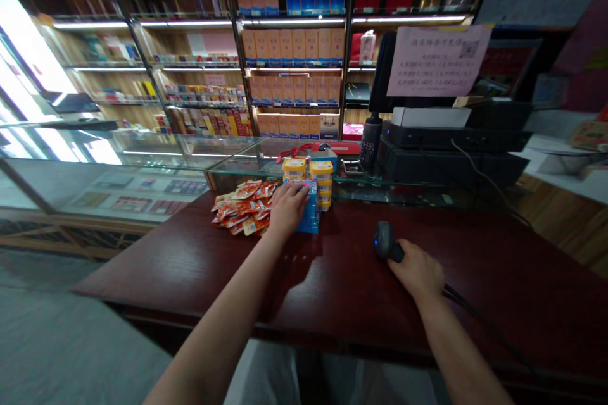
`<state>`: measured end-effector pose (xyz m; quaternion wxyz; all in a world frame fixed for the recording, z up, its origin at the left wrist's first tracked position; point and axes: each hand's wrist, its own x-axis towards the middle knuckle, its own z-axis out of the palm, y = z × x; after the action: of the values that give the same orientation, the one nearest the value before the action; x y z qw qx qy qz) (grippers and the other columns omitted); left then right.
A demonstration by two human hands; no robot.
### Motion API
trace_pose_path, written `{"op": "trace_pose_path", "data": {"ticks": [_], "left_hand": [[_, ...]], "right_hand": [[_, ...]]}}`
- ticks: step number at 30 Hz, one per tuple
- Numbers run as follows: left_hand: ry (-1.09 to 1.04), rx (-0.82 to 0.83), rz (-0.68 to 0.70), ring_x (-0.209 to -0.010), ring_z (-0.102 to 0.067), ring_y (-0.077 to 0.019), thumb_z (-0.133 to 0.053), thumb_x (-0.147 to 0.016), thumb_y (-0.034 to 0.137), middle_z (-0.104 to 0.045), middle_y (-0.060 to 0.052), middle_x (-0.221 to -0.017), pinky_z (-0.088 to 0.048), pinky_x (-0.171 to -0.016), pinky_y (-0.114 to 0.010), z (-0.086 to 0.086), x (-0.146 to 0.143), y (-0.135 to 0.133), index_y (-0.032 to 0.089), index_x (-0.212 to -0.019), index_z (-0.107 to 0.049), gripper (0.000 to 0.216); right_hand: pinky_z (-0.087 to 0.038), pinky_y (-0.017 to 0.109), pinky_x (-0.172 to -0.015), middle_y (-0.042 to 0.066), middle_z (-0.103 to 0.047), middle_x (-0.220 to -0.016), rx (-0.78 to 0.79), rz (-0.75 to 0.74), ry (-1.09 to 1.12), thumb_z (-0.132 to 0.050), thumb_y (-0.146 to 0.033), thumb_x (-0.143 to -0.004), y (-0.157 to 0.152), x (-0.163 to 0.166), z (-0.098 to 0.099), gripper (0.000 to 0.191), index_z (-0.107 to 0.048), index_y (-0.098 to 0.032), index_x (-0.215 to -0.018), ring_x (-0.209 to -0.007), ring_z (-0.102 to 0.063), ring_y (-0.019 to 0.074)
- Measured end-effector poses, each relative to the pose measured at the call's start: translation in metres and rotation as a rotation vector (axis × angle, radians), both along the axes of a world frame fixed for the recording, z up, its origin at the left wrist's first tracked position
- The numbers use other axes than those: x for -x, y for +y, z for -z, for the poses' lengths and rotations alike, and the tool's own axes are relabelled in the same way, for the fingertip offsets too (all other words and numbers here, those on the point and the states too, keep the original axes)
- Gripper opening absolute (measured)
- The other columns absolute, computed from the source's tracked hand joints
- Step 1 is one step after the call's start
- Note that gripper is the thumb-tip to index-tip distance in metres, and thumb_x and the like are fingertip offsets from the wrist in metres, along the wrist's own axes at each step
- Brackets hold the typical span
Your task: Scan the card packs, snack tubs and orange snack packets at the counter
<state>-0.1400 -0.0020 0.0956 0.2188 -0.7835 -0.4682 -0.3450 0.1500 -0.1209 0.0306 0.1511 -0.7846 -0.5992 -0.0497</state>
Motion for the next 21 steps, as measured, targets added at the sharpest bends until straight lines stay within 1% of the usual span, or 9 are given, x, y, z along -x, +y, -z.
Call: {"op": "trace_pose_path", "data": {"ticks": [3,6,8,12,14,16,18,21], "left_hand": [[0.03,-0.001,-0.032,-0.122,-0.047,-0.0249,-0.042,-0.093,0.034,-0.056,-0.007,-0.132,-0.023,-0.112,-0.046,0.011,-0.001,-0.007,0.024,-0.132,-0.052,0.041],[0.038,0.017,-0.059,-0.13,-0.04,-0.0263,-0.042,-0.092,0.035,-0.049,-0.009,-0.14,-0.012,-0.117,-0.048,0.018,-0.004,-0.012,0.021,-0.137,-0.046,0.047],[0.035,0.039,-0.065,-0.132,-0.037,-0.0275,-0.043,-0.091,0.037,-0.048,-0.011,-0.141,-0.008,-0.117,-0.05,0.019,-0.006,-0.012,0.019,-0.138,-0.044,0.05],[0.036,0.079,-0.07,-0.137,-0.031,-0.0304,-0.046,-0.09,0.038,-0.043,-0.014,-0.144,0.0,-0.115,-0.058,0.013,-0.009,-0.015,0.019,-0.14,-0.04,0.054],[0.021,0.075,-0.088,-0.141,-0.022,-0.0329,-0.05,-0.087,0.035,-0.034,-0.016,-0.149,0.001,-0.113,-0.062,0.013,-0.009,-0.023,0.018,-0.142,-0.036,0.059],[0.007,0.06,-0.099,-0.144,-0.014,-0.0351,-0.054,-0.084,0.032,-0.026,-0.017,-0.153,-0.001,-0.113,-0.063,0.018,-0.007,-0.037,0.018,-0.144,-0.033,0.065],[0.02,0.062,-0.068,-0.144,-0.015,-0.0341,-0.053,-0.085,0.029,-0.026,-0.017,-0.153,-0.004,-0.114,-0.061,0.03,-0.004,-0.054,0.019,-0.143,-0.036,0.061],[0.041,0.101,0.011,-0.142,-0.02,-0.0323,-0.053,-0.085,0.026,-0.031,-0.016,-0.15,-0.013,-0.115,-0.058,0.054,0.001,-0.076,0.02,-0.14,-0.039,0.057]], "right_hand": [[-0.039,0.031,-0.06,0.005,-0.07,-0.095,0.014,0.003,-0.019,-0.053,-0.04,-0.083,-0.002,-0.001,0.0,0.03,-0.061,-0.027,-0.108,-0.083,-0.067,0.0245],[-0.039,0.031,-0.061,0.005,-0.07,-0.096,0.023,0.003,-0.037,-0.051,-0.043,-0.084,-0.004,0.0,-0.001,0.031,-0.061,-0.027,-0.108,-0.083,-0.066,0.0249],[-0.039,0.031,-0.062,0.006,-0.069,-0.096,0.018,0.002,-0.049,-0.05,-0.044,-0.085,-0.005,0.0,-0.001,0.031,-0.061,-0.026,-0.108,-0.084,-0.066,0.0245],[-0.039,0.03,-0.064,0.007,-0.069,-0.097,-0.002,-0.009,-0.066,-0.049,-0.042,-0.086,-0.006,0.002,0.0,0.032,-0.061,-0.025,-0.111,-0.086,-0.065,0.0233],[-0.04,0.03,-0.064,0.006,-0.069,-0.098,-0.005,-0.014,-0.066,-0.05,-0.041,-0.086,-0.007,0.002,0.0,0.033,-0.06,-0.025,-0.112,-0.086,-0.066,0.0231],[-0.04,0.03,-0.064,0.006,-0.069,-0.097,-0.004,-0.018,-0.062,-0.05,-0.04,-0.085,-0.007,0.003,0.0,0.032,-0.06,-0.025,-0.112,-0.085,-0.066,0.0232],[-0.04,0.031,-0.063,0.006,-0.069,-0.097,-0.002,-0.021,-0.055,-0.05,-0.04,-0.085,-0.007,0.003,0.0,0.031,-0.06,-0.025,-0.111,-0.084,-0.066,0.0233],[-0.04,0.031,-0.063,0.005,-0.069,-0.097,0.007,-0.027,-0.04,-0.05,-0.037,-0.085,-0.007,0.004,-0.001,0.028,-0.06,-0.025,-0.109,-0.084,-0.066,0.0231]]}}
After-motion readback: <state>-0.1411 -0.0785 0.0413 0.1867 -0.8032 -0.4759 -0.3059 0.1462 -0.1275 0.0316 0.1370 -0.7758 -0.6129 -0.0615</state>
